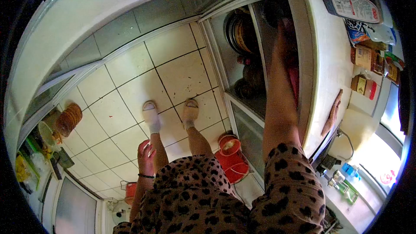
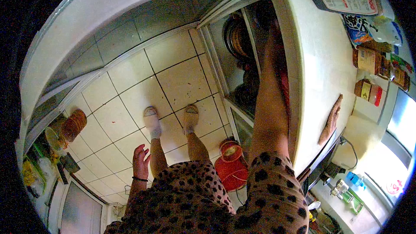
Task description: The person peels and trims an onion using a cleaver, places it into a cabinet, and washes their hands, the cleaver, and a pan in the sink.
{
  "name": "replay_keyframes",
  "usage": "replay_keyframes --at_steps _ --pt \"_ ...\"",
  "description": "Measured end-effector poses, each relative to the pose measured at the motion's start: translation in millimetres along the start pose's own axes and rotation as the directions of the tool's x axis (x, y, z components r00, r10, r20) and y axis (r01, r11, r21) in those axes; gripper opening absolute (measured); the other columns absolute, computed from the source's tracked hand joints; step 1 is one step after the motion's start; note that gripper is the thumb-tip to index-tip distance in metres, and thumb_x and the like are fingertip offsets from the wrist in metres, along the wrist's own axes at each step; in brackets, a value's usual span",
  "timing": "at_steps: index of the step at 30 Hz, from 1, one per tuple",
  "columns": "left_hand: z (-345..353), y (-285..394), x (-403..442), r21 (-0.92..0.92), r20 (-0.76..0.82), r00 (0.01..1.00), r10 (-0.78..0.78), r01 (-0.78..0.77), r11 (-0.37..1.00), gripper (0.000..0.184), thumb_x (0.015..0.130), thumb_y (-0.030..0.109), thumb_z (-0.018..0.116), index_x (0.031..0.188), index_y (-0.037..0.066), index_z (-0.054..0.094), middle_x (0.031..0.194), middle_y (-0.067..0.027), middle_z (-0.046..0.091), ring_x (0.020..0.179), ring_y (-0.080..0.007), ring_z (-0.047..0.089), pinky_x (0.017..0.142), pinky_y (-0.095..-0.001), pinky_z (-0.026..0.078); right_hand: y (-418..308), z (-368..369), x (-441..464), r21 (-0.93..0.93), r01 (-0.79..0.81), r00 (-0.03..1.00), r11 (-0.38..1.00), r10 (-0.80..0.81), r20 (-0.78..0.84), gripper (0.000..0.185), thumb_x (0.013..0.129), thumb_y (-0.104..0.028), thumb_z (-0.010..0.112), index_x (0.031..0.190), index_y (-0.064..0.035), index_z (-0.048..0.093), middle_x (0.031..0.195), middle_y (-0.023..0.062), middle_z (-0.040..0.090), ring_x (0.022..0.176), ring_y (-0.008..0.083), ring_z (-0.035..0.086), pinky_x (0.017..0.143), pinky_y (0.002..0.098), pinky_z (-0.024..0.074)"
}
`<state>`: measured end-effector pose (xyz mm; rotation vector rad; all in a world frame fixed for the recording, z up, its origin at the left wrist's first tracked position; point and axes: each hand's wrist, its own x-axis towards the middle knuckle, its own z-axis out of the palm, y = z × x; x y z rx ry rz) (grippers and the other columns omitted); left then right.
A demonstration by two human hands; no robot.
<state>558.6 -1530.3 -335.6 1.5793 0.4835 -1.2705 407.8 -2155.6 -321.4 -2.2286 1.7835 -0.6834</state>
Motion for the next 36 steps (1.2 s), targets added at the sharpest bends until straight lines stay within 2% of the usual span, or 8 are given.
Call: replay_keyframes --at_steps 6,9,11,22,25,27,30,36 --pt "-1 -8 1 -0.019 0.008 1.000 -0.015 0.015 1.000 0.035 0.090 0.024 0.055 0.122 0.013 0.048 0.126 -0.0029 0.048 0.113 -0.0208 0.049 0.092 -0.0357 0.044 -1 41 21 0.060 -0.088 0.995 0.994 0.091 -0.044 0.050 0.079 -0.033 0.070 0.119 -0.0050 0.058 0.124 0.0124 0.057 0.117 0.0289 0.051 0.103 0.0382 0.0343" --pt "1 -5 -1 -0.032 -0.036 0.998 -0.057 0.056 0.998 0.034 0.090 0.024 0.055 0.121 0.013 0.048 0.126 -0.0026 0.048 0.114 -0.0204 0.049 0.091 -0.0357 0.044 -4 57 21 -0.412 -0.130 0.805 0.902 -0.146 -0.575 0.050 0.077 -0.028 0.072 0.119 -0.0047 0.058 0.122 0.0104 0.059 0.114 0.0287 0.053 0.102 0.0393 0.0364" --pt "-2 -6 -1 -0.025 -0.010 1.000 -0.016 0.016 1.000 0.033 0.090 0.023 0.055 0.121 0.013 0.049 0.126 -0.0024 0.048 0.113 -0.0196 0.049 0.091 -0.0359 0.044 1 35 24 -0.097 0.195 0.980 0.976 -0.199 -0.026 0.057 0.075 -0.029 0.074 0.121 -0.0039 0.055 0.124 0.0129 0.057 0.114 0.0302 0.052 0.101 0.0404 0.0373" --pt "3 15 -1 -0.031 0.037 0.999 0.034 -0.033 0.999 0.031 0.090 0.024 0.056 0.119 0.014 0.051 0.125 -0.0023 0.049 0.111 -0.0213 0.050 0.091 -0.0408 0.044 -27 8 -40 -0.132 -0.068 0.983 0.989 0.043 -0.180 0.077 0.087 -0.055 0.048 0.140 -0.0008 0.032 0.146 0.0232 0.026 0.134 0.0320 0.030 0.112 0.0449 0.0190" --pt "13 36 -11 -0.027 0.054 0.997 0.063 -0.061 0.998 0.030 0.089 0.023 0.057 0.118 0.014 0.051 0.125 -0.0023 0.050 0.111 -0.0216 0.050 0.092 -0.0418 0.043 -37 0 -105 -0.020 -0.281 0.960 0.960 0.281 0.018 0.049 0.092 -0.030 0.051 0.125 0.0058 0.046 0.103 0.0281 0.061 0.092 0.0407 0.061 0.080 0.0471 0.0486" --pt "17 49 -16 -0.049 0.100 0.992 0.072 -0.067 0.997 0.031 0.089 0.024 0.057 0.118 0.014 0.052 0.126 -0.0024 0.050 0.110 -0.0212 0.051 0.092 -0.0412 0.043 -61 -28 -160 -0.037 0.209 0.964 0.977 -0.212 -0.159 0.047 0.091 -0.021 0.053 0.128 0.0046 0.041 0.127 0.0257 0.048 0.114 0.0345 0.049 0.093 0.0427 0.0384" --pt "41 91 -46 -0.031 0.152 0.987 0.045 -0.041 0.999 0.031 0.088 0.023 0.057 0.117 0.012 0.052 0.128 -0.0027 0.050 0.108 -0.0213 0.052 0.093 -0.0396 0.043 -73 -80 -275 0.287 -0.103 0.894 0.952 -0.038 0.446 0.054 0.081 -0.008 0.061 0.131 -0.0041 0.043 0.135 0.0182 0.041 0.122 0.0342 0.041 0.103 0.0411 0.0330" --pt "109 146 -90 0.148 0.356 0.934 -0.032 -0.023 0.989 0.022 0.090 0.022 0.057 0.108 0.010 0.055 0.110 -0.0082 0.059 0.100 -0.0203 0.057 0.088 -0.0347 0.046 -127 -317 -339 0.425 -0.041 0.857 0.904 -0.187 0.480 0.018 0.088 -0.010 0.056 0.075 0.0014 0.053 0.073 0.0152 0.054 0.069 0.0271 0.055 0.061 0.0402 0.0433"
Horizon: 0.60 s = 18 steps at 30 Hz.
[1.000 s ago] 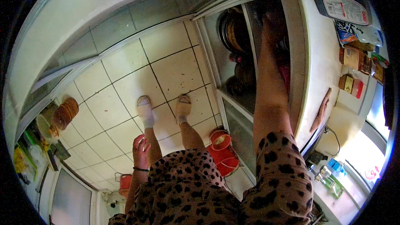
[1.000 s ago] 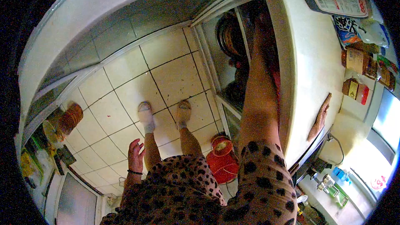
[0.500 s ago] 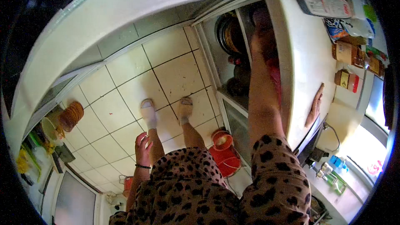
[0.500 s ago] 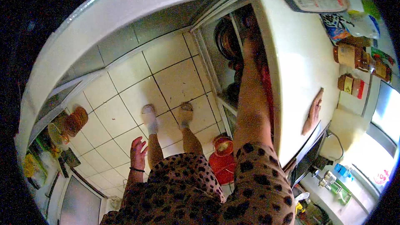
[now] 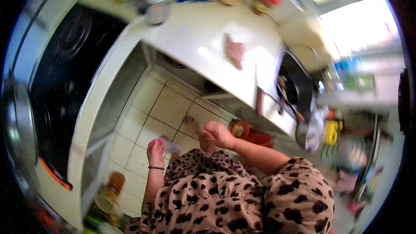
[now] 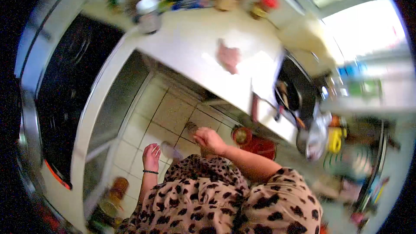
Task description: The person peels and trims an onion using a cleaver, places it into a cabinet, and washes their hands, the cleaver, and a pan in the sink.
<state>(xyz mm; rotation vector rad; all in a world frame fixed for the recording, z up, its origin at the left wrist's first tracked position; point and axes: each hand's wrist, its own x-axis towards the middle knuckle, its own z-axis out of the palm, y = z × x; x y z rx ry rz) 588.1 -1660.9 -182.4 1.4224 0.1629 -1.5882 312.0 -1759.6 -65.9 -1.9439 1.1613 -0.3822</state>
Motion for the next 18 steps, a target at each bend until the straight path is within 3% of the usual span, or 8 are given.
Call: replay_keyframes --at_steps 3,4,6,9,12,14,16,18 --pt "70 23 -19 0.134 0.357 0.931 0.080 -0.136 0.982 0.017 0.093 0.021 0.056 0.095 0.005 0.055 0.100 -0.0094 0.063 0.094 -0.0195 0.059 0.082 -0.0317 0.048 -17 -71 -63 0.114 -0.205 0.925 0.972 0.231 -0.301 0.022 0.087 -0.008 0.054 0.068 0.0019 0.051 0.065 0.0106 0.053 0.061 0.0230 0.053 0.058 0.0357 0.0453" --pt "103 29 -31 0.171 0.393 0.917 0.072 -0.149 0.974 0.017 0.093 0.021 0.056 0.095 0.005 0.055 0.100 -0.0094 0.063 0.094 -0.0195 0.059 0.082 -0.0317 0.048 -21 -97 -82 0.176 -0.272 0.869 0.946 0.320 -0.378 0.024 0.087 -0.008 0.055 0.066 0.0032 0.050 0.061 0.0075 0.051 0.058 0.0162 0.050 0.055 0.0305 0.0434" --pt "174 33 -63 0.183 0.593 0.806 -0.007 -0.126 0.975 0.021 0.096 0.024 0.051 0.096 0.004 0.055 0.104 -0.0111 0.062 0.097 -0.0208 0.059 0.084 -0.0325 0.048 -24 -135 -120 0.497 -0.203 0.643 0.844 0.497 -0.583 0.033 0.090 -0.013 0.055 0.063 0.0029 0.045 0.058 -0.0035 0.043 0.057 0.0070 0.040 0.052 0.0282 0.0361" --pt "283 28 -119 0.296 0.733 0.664 -0.148 -0.115 0.948 0.030 0.099 0.028 0.042 0.105 0.002 0.055 0.111 -0.0116 0.059 0.102 -0.0208 0.057 0.088 -0.0350 0.047 -1 -186 -169 0.614 -0.160 0.417 0.773 0.616 -0.668 0.041 0.096 -0.026 0.047 0.059 -0.0097 0.042 0.059 -0.0074 0.037 0.057 0.0036 0.032 0.051 0.0228 0.0264" --pt "383 -11 -143 0.386 0.814 0.491 -0.310 -0.060 0.920 0.030 0.099 0.028 0.041 0.111 0.002 0.053 0.115 -0.0094 0.056 0.105 -0.0190 0.054 0.091 -0.0339 0.045 67 -236 -211 0.762 0.151 0.334 0.629 0.693 -0.639 0.030 0.097 -0.026 0.046 0.072 -0.0088 0.050 0.065 -0.0024 0.048 0.056 0.0070 0.040 0.051 0.0223 0.0330" --pt "450 -57 -141 0.465 0.786 0.458 -0.415 0.005 0.885 0.035 0.099 0.028 0.042 0.121 0.002 0.049 0.121 -0.0094 0.050 0.112 -0.0210 0.047 0.095 -0.0353 0.042 112 -284 -222 0.796 0.433 0.201 0.422 0.816 -0.542 0.021 0.097 -0.026 0.046 0.086 -0.0086 0.053 0.074 0.0018 0.054 0.061 0.0102 0.047 0.055 0.0241 0.0413" --pt "522 -114 -135 0.584 0.665 0.532 -0.524 0.068 0.809 0.043 0.097 0.033 0.044 0.128 0.004 0.046 0.130 -0.0113 0.044 0.122 -0.0246 0.040 0.103 -0.0393 0.034 199 -340 -234 0.644 0.747 0.155 0.162 0.901 -0.406 0.014 0.096 -0.017 0.044 0.093 -0.0087 0.054 0.080 0.0056 0.058 0.067 0.0169 0.055 0.058 0.0297 0.0470" --pt "586 -166 -125 0.672 0.586 0.540 -0.604 0.092 0.735 0.049 0.095 0.040 0.047 0.130 0.007 0.044 0.128 -0.0091 0.047 0.118 -0.0234 0.043 0.104 -0.0402 0.033 271 -401 -241 0.407 0.913 0.131 -0.022 0.962 -0.241 0.011 0.093 -0.016 0.046 0.088 -0.0086 0.051 0.074 0.0067 0.054 0.062 0.0181 0.054 0.054 0.0327 0.0476"
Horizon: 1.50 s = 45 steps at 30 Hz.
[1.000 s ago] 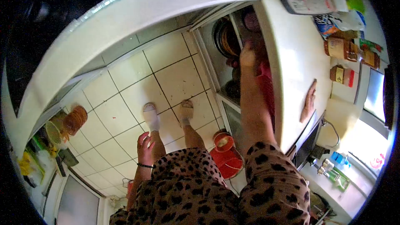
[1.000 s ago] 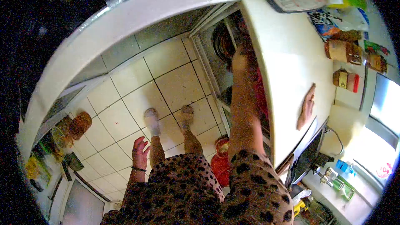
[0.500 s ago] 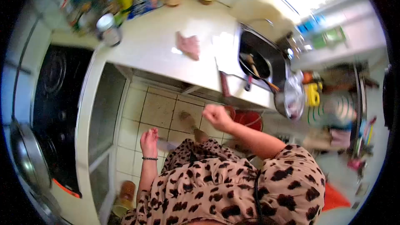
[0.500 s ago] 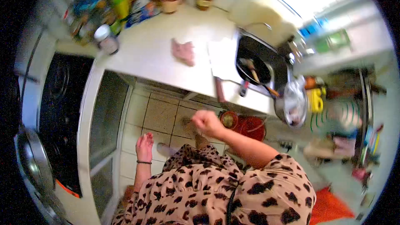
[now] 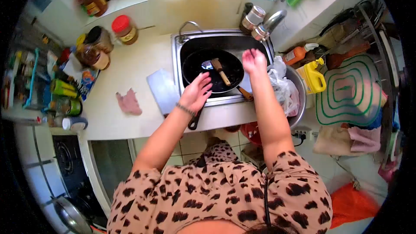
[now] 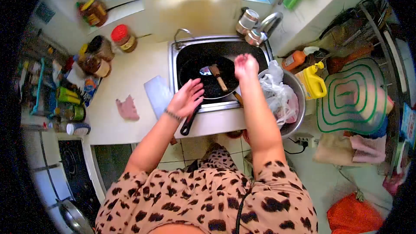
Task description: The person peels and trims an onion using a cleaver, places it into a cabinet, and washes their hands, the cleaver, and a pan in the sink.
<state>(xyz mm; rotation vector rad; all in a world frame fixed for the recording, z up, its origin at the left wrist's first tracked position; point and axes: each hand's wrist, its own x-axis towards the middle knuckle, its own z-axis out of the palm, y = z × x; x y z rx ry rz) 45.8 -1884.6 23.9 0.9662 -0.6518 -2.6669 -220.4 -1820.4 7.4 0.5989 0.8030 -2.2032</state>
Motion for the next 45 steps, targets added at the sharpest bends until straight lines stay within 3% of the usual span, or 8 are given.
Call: replay_keyframes --at_steps 6,8,12,25,27,30,35,45 --pt "69 -1 165 -0.047 -0.049 0.995 -0.090 0.088 0.995 0.054 0.096 0.039 0.043 0.140 0.009 0.032 0.148 -0.0152 0.027 0.135 -0.0306 0.027 0.111 -0.0421 0.022 -59 39 100 -0.471 0.017 0.982 0.882 -0.104 -0.159 0.012 0.087 -0.015 0.043 0.084 -0.0164 0.055 0.078 0.0035 0.057 0.057 0.0165 0.049 0.052 0.0301 0.0423" --pt "82 0 192 -0.040 -0.082 0.988 -0.127 0.124 0.991 0.053 0.098 0.037 0.038 0.141 0.008 0.029 0.148 -0.0164 0.027 0.135 -0.0314 0.027 0.112 -0.0428 0.020 -63 55 98 -0.222 -0.025 0.999 0.975 0.017 -0.037 0.007 0.085 -0.014 0.054 0.078 -0.0129 0.056 0.073 0.0065 0.060 0.056 0.0170 0.056 0.044 0.0282 0.0414" --pt "102 -12 245 -0.058 -0.112 0.979 -0.167 0.162 0.985 0.048 0.099 0.032 0.035 0.139 0.006 0.032 0.146 -0.0178 0.029 0.135 -0.0319 0.028 0.112 -0.0435 0.020 -88 25 139 -0.736 -0.184 0.978 0.652 0.194 -0.073 0.026 0.082 -0.031 0.058 0.060 -0.0203 0.052 0.050 -0.0043 0.048 0.034 0.0108 0.039 0.031 0.0235 0.0252" --pt "116 -44 337 -0.299 0.101 0.964 -0.244 0.263 0.917 0.022 0.096 0.017 0.038 0.107 0.004 0.051 0.103 -0.0145 0.058 0.088 -0.0302 0.056 0.080 -0.0433 0.050 -76 -7 161 -0.523 -0.034 0.889 0.852 0.265 0.373 0.024 0.088 -0.025 0.050 0.096 -0.0056 0.061 0.087 0.0111 0.065 0.074 0.0249 0.064 0.062 0.0403 0.0547" --pt "104 -49 351 -0.312 0.141 0.963 -0.228 0.262 0.913 0.016 0.094 0.018 0.044 0.091 0.009 0.056 0.088 -0.0073 0.062 0.075 -0.0229 0.059 0.075 -0.0387 0.050 -44 -36 180 -0.066 -0.175 0.901 0.982 0.186 0.391 0.024 0.085 -0.023 0.055 0.104 -0.0077 0.059 0.104 0.0081 0.062 0.091 0.0225 0.061 0.076 0.0374 0.0532" --pt "94 -38 338 -0.232 0.099 0.984 -0.147 0.167 0.958 0.019 0.092 0.014 0.042 0.083 0.008 0.057 0.086 -0.0072 0.062 0.074 -0.0228 0.059 0.076 -0.0350 0.050 15 -30 186 -0.050 0.130 0.991 0.990 -0.132 -0.038 0.027 0.093 -0.035 0.054 0.095 -0.0079 0.055 0.077 0.0053 0.056 0.066 0.0190 0.055 0.056 0.0322 0.0497" --pt "114 -21 291 -0.003 -0.055 0.991 -0.126 0.126 0.992 0.022 0.094 0.016 0.038 0.085 0.005 0.055 0.061 0.0044 0.043 0.045 -0.0030 0.032 0.038 -0.0157 0.024 14 -28 163 -0.275 0.001 0.997 0.961 -0.022 -0.073 0.037 0.095 -0.043 0.046 0.083 -0.0087 0.050 0.066 0.0040 0.050 0.049 0.0140 0.046 0.038 0.0253 0.0369" --pt "90 -35 313 -0.205 0.200 0.969 -0.146 0.187 0.961 0.019 0.093 0.019 0.043 0.082 0.008 0.055 0.062 0.0042 0.048 0.051 -0.0073 0.043 0.046 -0.0196 0.037 7 -20 161 -0.528 0.000 0.997 0.849 -0.042 -0.067 0.023 0.095 -0.020 0.049 0.075 -0.0073 0.051 0.067 0.0044 0.053 0.050 0.0148 0.050 0.039 0.0262 0.0386"
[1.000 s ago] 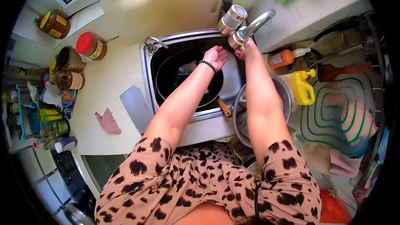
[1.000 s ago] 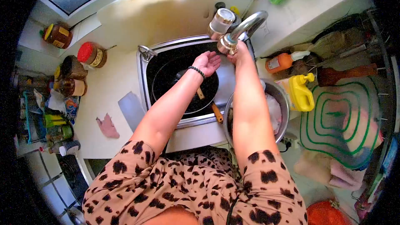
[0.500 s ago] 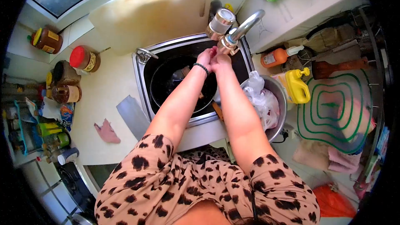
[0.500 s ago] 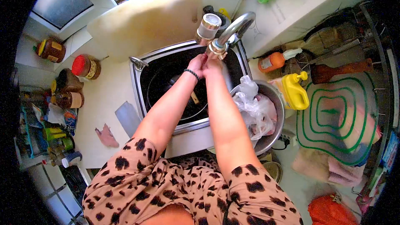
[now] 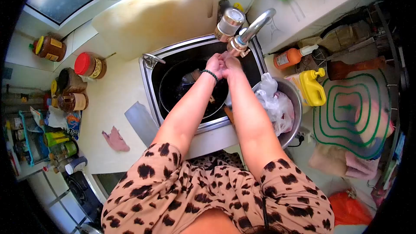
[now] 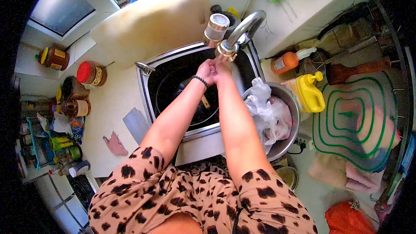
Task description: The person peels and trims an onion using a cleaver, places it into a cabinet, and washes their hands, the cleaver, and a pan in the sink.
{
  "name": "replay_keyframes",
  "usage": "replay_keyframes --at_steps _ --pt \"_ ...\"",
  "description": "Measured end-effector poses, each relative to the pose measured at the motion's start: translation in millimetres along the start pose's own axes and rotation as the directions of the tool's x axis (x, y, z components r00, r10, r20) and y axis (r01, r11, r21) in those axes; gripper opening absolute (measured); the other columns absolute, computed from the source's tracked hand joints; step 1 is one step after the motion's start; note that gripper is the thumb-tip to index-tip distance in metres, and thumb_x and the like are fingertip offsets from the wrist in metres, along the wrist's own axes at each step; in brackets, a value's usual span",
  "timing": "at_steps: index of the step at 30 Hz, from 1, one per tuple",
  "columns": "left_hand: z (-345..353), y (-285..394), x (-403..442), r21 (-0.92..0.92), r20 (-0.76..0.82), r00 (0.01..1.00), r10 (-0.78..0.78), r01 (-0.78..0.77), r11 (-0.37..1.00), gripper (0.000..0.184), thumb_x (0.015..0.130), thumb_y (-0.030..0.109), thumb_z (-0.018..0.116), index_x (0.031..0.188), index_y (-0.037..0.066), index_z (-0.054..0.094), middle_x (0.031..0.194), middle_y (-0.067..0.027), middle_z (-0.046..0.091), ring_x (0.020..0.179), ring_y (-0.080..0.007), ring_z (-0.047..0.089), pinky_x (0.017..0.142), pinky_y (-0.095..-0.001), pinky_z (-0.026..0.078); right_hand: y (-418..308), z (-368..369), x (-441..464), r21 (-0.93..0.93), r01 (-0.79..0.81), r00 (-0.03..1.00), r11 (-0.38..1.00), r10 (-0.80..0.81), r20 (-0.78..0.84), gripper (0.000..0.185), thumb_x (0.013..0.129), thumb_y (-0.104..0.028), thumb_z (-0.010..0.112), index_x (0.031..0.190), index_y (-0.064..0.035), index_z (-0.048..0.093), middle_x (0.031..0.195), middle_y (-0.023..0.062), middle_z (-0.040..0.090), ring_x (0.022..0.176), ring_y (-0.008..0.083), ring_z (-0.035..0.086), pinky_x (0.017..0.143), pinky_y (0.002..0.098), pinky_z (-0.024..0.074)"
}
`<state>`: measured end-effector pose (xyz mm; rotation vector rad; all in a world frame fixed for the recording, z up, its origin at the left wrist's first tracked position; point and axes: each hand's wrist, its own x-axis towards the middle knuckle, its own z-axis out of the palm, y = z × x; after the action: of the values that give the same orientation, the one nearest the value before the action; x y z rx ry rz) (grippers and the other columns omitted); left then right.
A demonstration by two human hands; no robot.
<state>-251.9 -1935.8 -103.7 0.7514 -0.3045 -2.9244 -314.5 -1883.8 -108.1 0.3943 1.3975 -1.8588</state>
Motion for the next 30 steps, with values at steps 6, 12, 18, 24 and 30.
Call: replay_keyframes --at_steps 6,12,18,24,30 --pt "-34 -11 -9 0.120 -0.454 0.878 -0.153 0.231 0.966 0.018 0.093 0.024 0.048 0.092 0.012 0.062 0.088 -0.0042 0.065 0.080 -0.0208 0.059 0.079 -0.0431 0.049 -58 -16 -44 -0.455 -0.236 0.972 0.859 0.203 -0.120 0.028 0.085 -0.043 0.057 0.096 -0.0175 0.058 0.085 0.0011 0.058 0.074 0.0177 0.055 0.064 0.0425 0.0508" --pt "-76 -20 17 0.408 -0.626 0.753 0.204 0.093 0.908 0.017 0.088 0.024 0.053 0.088 0.010 0.062 0.082 -0.0053 0.061 0.074 -0.0195 0.057 0.071 -0.0412 0.045 -53 -23 -29 -0.359 -0.090 0.989 0.929 0.040 -0.144 0.029 0.085 -0.042 0.057 0.095 -0.0151 0.056 0.084 0.0017 0.055 0.077 0.0192 0.054 0.070 0.0384 0.0460" --pt "-75 -17 -13 0.191 -0.690 0.723 0.003 0.178 0.965 0.012 0.087 0.019 0.051 0.090 0.008 0.057 0.080 -0.0054 0.059 0.074 -0.0221 0.059 0.066 -0.0381 0.050 -41 -27 -17 -0.072 -0.072 0.973 0.995 0.054 -0.224 0.027 0.086 -0.038 0.057 0.096 -0.0130 0.056 0.087 0.0040 0.054 0.079 0.0205 0.054 0.072 0.0392 0.0452" --pt "-120 -29 29 0.533 -0.489 0.854 0.178 0.131 0.836 0.037 0.080 0.034 0.063 0.104 0.006 0.059 0.104 -0.0115 0.061 0.097 -0.0304 0.058 0.088 -0.0464 0.046 -32 -18 -24 -0.106 -0.098 0.964 0.989 0.068 -0.256 0.022 0.087 -0.029 0.055 0.100 -0.0122 0.053 0.087 0.0054 0.054 0.078 0.0206 0.055 0.069 0.0395 0.0469" --pt "-107 -41 -51 0.736 -0.666 0.513 0.543 0.571 0.364 0.080 0.069 0.018 0.074 0.134 0.013 0.026 0.127 -0.0224 0.042 0.118 -0.0398 0.045 0.097 -0.0445 0.042 30 -16 -18 -0.647 -0.179 0.977 0.741 0.055 -0.208 0.015 0.088 -0.019 0.051 0.081 -0.0070 0.058 0.071 0.0056 0.056 0.061 0.0184 0.055 0.053 0.0362 0.0481"
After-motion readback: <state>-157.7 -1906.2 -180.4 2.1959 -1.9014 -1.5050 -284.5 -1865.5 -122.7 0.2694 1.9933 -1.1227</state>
